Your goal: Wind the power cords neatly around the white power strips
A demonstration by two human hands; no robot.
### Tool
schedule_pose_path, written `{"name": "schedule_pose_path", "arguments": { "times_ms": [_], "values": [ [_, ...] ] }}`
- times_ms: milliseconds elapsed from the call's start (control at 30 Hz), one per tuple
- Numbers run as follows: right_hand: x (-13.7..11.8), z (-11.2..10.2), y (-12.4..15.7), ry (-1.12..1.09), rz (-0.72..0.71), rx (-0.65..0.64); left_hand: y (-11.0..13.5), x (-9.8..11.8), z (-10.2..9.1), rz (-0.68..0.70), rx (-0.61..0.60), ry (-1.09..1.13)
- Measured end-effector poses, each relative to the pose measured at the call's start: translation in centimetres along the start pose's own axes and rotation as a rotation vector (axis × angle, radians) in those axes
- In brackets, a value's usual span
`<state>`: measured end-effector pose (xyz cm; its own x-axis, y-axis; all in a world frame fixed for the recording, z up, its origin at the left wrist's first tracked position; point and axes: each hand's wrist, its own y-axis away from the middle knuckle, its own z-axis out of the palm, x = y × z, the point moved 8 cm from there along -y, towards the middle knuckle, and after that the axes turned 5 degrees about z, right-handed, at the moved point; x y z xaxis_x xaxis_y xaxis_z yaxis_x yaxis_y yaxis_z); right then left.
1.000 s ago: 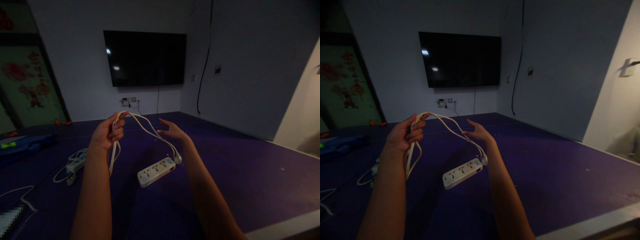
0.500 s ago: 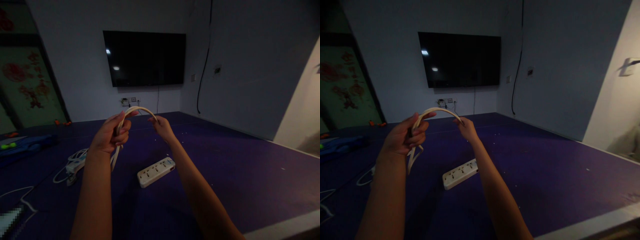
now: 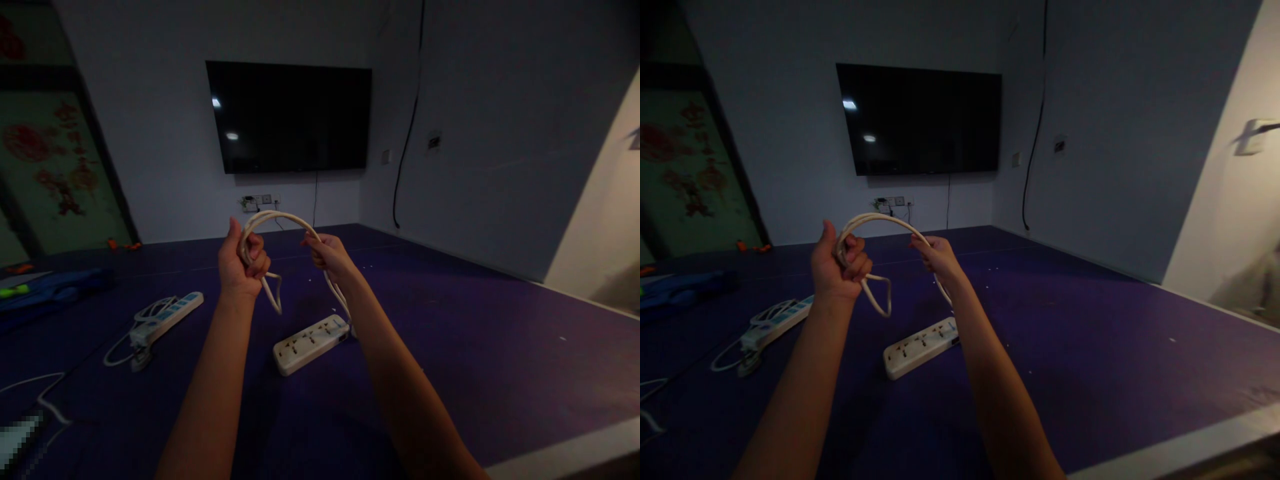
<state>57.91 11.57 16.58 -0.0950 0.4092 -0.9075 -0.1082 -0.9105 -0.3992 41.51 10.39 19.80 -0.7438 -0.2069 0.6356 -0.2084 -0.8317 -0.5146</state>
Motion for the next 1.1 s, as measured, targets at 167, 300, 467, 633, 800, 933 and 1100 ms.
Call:
{"name": "schedule_pose_path", "arguments": {
  "times_ms": [167,300,467,633,800,933,1100],
  "values": [
    [-0.1,1.2,0.2,0.095,-0.031,-0.097,-0.4,-0.5,-0.5,0.088,0.035,0.188],
    [0.4,2.7,0.2,0.159,-0.053,-0.220,-0.7,-0.5,-1.4,0.130,0.063,0.281],
    [1.9,4.2,0.3,0.254,-0.008,-0.334,-1.1,-0.2,-2.6,0.153,0.110,0.340],
    [2.1,5.1,0.9,0.275,-0.005,-0.431,-1.3,0.1,-3.2,0.161,0.136,0.378],
    [2.5,5.5,1.1,0.249,0.043,-0.456,-1.5,0.2,-3.8,0.157,0.181,0.386],
    [2.2,5.1,0.7,0.171,0.032,-0.384,-2.0,-0.1,-4.1,0.146,0.167,0.351],
    [0.9,3.9,0.2,0.193,-0.043,-0.234,-2.7,-1.1,-4.2,0.158,0.191,0.276]
  ]
}}
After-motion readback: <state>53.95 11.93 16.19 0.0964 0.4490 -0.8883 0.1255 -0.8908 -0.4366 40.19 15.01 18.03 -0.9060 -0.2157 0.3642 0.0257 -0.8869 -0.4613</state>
